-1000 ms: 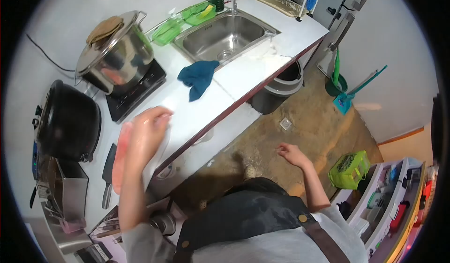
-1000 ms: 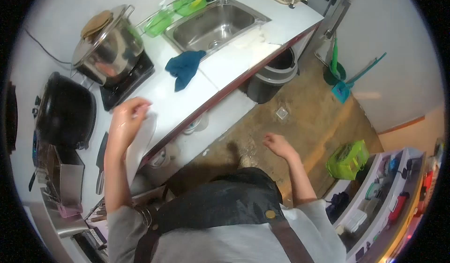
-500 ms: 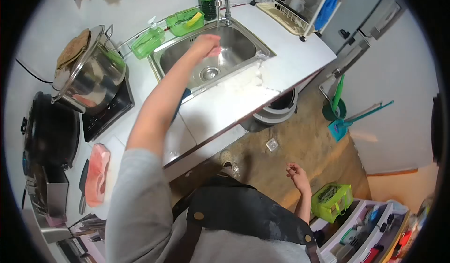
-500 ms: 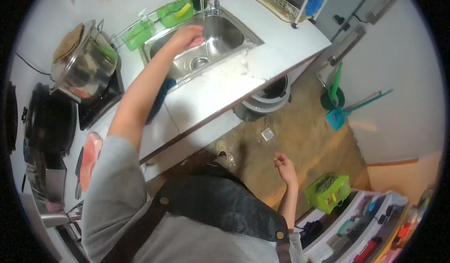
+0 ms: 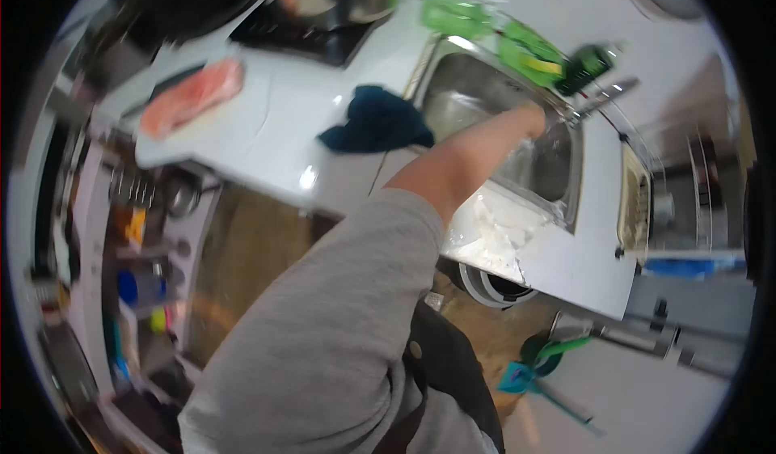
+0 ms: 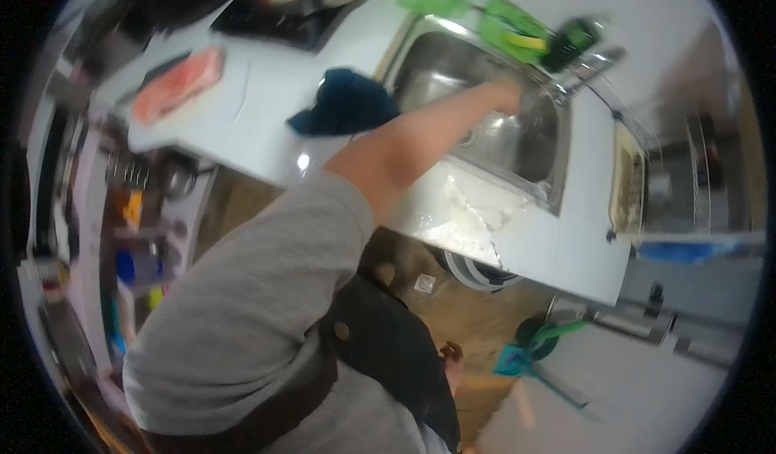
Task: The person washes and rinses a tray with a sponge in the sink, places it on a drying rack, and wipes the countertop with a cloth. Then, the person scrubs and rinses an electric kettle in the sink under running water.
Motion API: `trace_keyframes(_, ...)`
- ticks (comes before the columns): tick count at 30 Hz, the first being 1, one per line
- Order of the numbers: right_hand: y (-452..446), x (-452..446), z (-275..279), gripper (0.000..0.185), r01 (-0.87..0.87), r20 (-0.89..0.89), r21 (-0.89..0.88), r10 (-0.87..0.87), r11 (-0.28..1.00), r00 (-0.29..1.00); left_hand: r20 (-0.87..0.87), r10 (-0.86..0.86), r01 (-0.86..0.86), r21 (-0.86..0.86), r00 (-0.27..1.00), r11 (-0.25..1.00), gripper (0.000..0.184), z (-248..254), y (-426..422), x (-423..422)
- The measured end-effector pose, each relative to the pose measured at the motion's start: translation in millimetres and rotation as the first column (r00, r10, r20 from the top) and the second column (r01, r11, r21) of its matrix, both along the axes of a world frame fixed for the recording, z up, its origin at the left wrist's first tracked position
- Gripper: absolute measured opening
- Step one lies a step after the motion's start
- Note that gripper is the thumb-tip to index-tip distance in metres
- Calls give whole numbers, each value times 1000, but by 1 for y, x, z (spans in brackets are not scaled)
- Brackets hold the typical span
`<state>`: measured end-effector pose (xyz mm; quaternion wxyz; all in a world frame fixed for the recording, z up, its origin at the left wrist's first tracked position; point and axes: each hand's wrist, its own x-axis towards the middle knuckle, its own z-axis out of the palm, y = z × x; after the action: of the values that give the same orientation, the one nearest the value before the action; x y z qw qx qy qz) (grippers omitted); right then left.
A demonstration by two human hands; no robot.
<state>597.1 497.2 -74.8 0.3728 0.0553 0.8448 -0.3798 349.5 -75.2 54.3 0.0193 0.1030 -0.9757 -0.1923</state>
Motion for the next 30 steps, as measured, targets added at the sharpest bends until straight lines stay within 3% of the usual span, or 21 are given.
trace_keyframes(2, -16, -51, -11, 24, -353, -8, 177, 360, 919, 933, 258, 42, -49, 22, 965, 999, 28, 35, 20, 72)
trace_keyframes(4, -33, -95, -42, 25, -654, -109, 229, 686, 721, 719, 200, 271, -283, 31, 941, 959, 42, 30, 31, 102)
trace_keyframes(5, -38, -120, -54, 27, -773, -218, 220, 802, 595, 555, 23, 324, -325, 58, 946, 944, 40, 27, 40, 128)
trace_keyframes(7, -79, -149, -40, 29, -874, -154, 248, 908, 417, 390, -323, 384, -361, 130, 865, 923, 35, 24, 60, 190)
trace_keyframes(9, -123, -155, -32, 32, -887, 47, 256, 911, 386, 410, -579, 400, -407, 126, 711, 905, 29, 19, 80, 258)
trace_keyframes(11, -161, -164, -60, 31, -947, 29, 319, 998, 39, 51, -700, 418, -503, 97, 579, 859, 26, 13, 100, 343)
trace_keyframes(12, -180, -169, -81, 30, -931, -7, 345, 991, -121, -131, -648, 459, -577, 37, 607, 816, 25, 10, 111, 391)
trace_keyframes(13, -200, -169, -102, 27, -895, -74, 359, 948, -263, -309, -588, 558, -624, 112, 585, 773, 26, 6, 123, 442)
trace_keyframes(14, -223, -154, -100, 27, -950, -87, 257, 975, -177, -205, -481, 672, -711, 134, 563, 691, 28, 12, 140, 490)
trace_keyframes(15, -249, -131, -98, 27, -986, -86, 151, 992, -77, -90, -321, 797, -798, 167, 512, 579, 29, -18, 151, 542)
trace_keyframes(16, -272, -109, -107, 28, -997, -42, 71, 999, -31, -34, -277, 863, -866, 155, 423, 475, 26, -39, 169, 583)
trace_keyframes(17, -296, -86, -116, 29, -1000, 5, -7, 1000, 28, 28, -69, 945, -927, 182, 319, 327, 23, -79, 192, 632)
trace_keyframes(18, -329, -59, -118, 29, -996, 5, 0, 996, -92, -92, 197, 950, -946, 266, 241, 185, 21, -108, 212, 675)
trace_keyframes(19, -358, -36, -118, 29, -978, 2, 9, 978, -207, -207, 333, 926, -970, 218, 178, 108, 21, -134, 243, 716)
trace_keyframes(21, -390, -11, -223, 29, -978, -345, -73, 925, -195, -159, 486, 871, -950, 300, 75, -86, 26, -164, 287, 764)
trace_keyframes(22, -427, 20, -201, 31, -979, -239, -9, 951, -206, -198, 637, 771, -969, 200, 18, -142, 28, -180, 300, 778)
trace_keyframes(23, -469, 52, -171, 34, -974, -120, 49, 967, -221, -225, 666, 741, -919, 340, 85, -200, 28, -216, 322, 801)
trace_keyframes(25, -520, 80, -259, 27, -993, -330, 116, 943, -10, -48, 657, 718, -941, 338, 231, -7, 28, -248, 331, 817)
trace_keyframes(27, -562, 82, -390, 27, -835, -587, 548, 733, 47, -344, 706, 653, -899, 428, 274, -86, 30, -274, 306, 828)
trace_keyframes(28, -589, 100, -376, 28, -833, -542, 544, 800, 100, -258, 700, 647, -856, 498, 303, -137, 29, -296, 304, 844)
trace_keyframes(30, -637, 128, -354, 29, -821, -485, 532, 870, 208, -93, 643, 731, -824, 527, 228, -206, 28, -305, 274, 862)
